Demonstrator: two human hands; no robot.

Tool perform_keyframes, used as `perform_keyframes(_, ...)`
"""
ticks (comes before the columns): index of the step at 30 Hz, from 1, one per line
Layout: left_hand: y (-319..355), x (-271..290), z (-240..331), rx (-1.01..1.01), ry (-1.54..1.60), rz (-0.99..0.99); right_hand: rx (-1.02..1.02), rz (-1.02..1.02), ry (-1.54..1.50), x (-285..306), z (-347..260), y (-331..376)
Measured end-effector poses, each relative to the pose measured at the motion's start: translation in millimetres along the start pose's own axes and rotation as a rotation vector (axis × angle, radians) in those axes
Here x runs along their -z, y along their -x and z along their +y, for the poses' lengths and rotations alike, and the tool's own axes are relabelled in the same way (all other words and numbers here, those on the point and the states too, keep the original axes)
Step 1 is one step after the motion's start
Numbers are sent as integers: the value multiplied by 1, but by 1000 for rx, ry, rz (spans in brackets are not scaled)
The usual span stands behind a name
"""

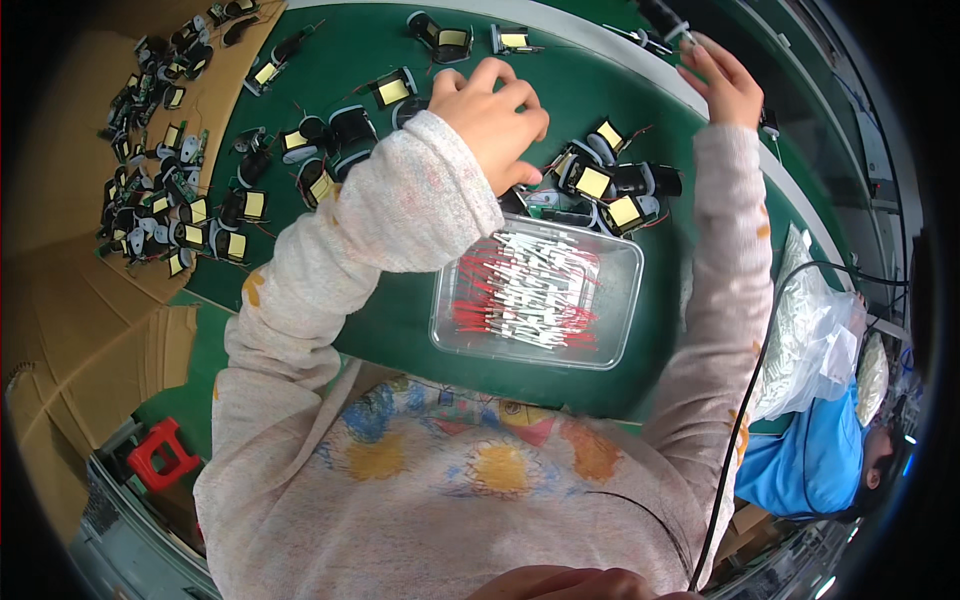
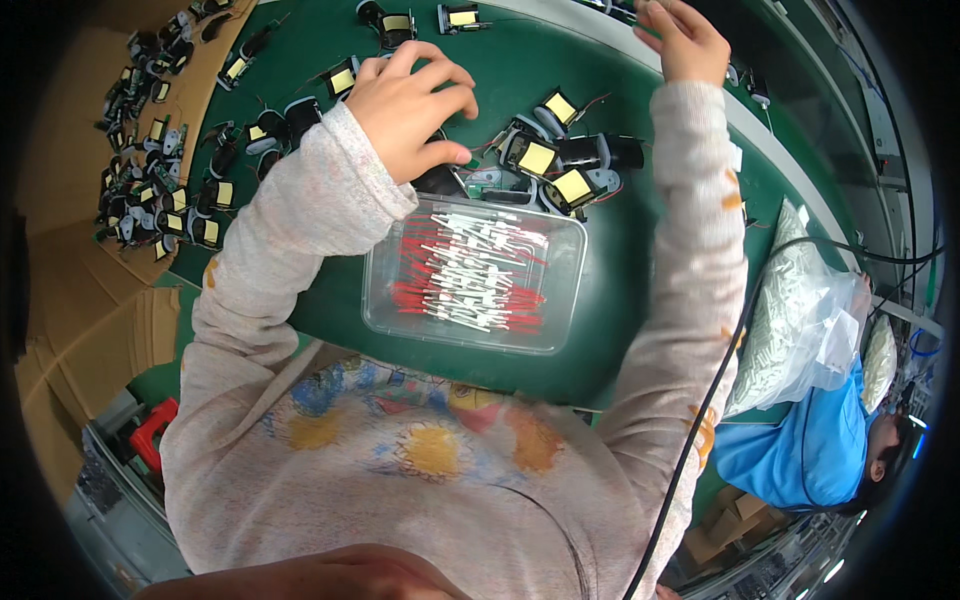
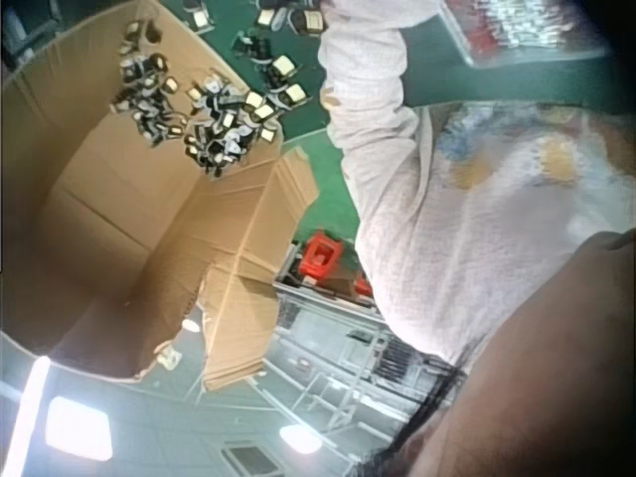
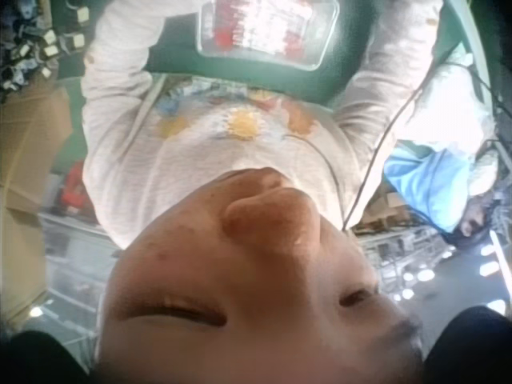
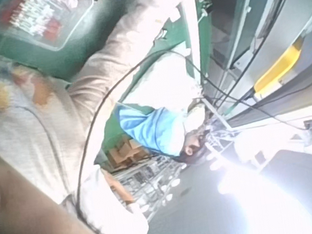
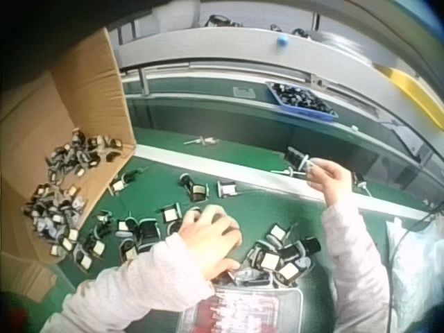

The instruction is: The person picks up white plastic housings and inserts small red and white wires into them, using a thin metal tool to secure the wires, then sets each finished part onto a pile on the workbench.

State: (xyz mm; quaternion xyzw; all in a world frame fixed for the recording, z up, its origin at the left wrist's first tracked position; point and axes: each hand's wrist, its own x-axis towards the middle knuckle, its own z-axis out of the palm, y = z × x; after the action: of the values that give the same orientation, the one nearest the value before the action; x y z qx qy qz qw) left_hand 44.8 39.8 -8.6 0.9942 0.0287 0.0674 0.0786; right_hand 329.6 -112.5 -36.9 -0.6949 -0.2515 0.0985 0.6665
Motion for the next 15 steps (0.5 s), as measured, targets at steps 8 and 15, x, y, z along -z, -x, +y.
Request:
perform_keyframes(8,3,3,-17,-55,-84,-262,208,-33,679,-1,28,-28)
perform_keyframes(15,7,-2,-26,-237,15,67,265,-417,331,-56,-116,152)
